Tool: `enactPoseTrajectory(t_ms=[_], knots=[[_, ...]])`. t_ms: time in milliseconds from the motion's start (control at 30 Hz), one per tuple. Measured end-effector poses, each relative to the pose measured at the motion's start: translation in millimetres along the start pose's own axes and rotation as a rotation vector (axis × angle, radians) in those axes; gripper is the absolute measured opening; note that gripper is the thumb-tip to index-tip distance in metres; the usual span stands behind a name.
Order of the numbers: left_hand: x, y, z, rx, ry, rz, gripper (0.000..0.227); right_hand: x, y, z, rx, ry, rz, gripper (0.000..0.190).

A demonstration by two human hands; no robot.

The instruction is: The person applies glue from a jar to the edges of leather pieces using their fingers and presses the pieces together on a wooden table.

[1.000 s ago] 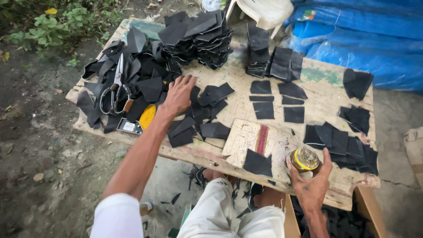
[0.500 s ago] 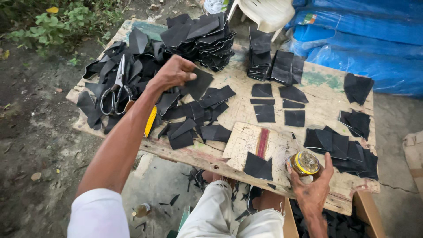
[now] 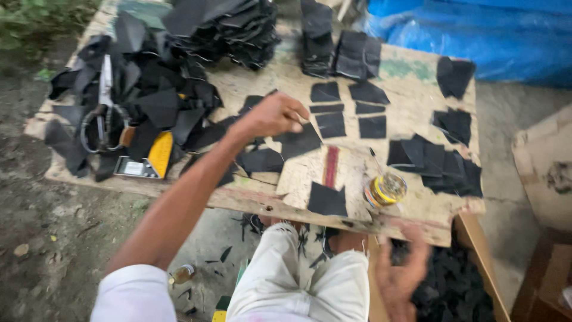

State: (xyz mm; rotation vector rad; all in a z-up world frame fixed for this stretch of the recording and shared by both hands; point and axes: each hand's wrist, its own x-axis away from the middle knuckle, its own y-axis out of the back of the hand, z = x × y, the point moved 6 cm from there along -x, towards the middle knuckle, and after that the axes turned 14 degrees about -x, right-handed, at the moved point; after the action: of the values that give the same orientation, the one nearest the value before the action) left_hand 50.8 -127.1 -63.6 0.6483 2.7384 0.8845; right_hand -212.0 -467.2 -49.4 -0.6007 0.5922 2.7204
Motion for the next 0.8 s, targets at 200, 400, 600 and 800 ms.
enactPoseTrajectory(t_ms=[200,400,600,800], knots=[[-39.9,-93.0,-14.7,-0.052,0.115,0.137,0.035,13.2,-45.7,33.2,-0.023,0.173,0.187,0.065],[-46.7,-119.0,-31.5,-0.236,0.086,0.153,0.031,4.8,-56.7,19.1,-0.131,0.003,0.204,0.069],[-46.1,-116.2,-40.1,-0.231,0.097,0.207,0.036,7.6,-61.0,5.7,-0.199,-0.011,0.221,0.074],[-42.9,-114.3,-44.4,-0.233,0.078,0.181,0.036,10.4,-64.0,-6.3,-0.211,-0.081,0.212,0.072]])
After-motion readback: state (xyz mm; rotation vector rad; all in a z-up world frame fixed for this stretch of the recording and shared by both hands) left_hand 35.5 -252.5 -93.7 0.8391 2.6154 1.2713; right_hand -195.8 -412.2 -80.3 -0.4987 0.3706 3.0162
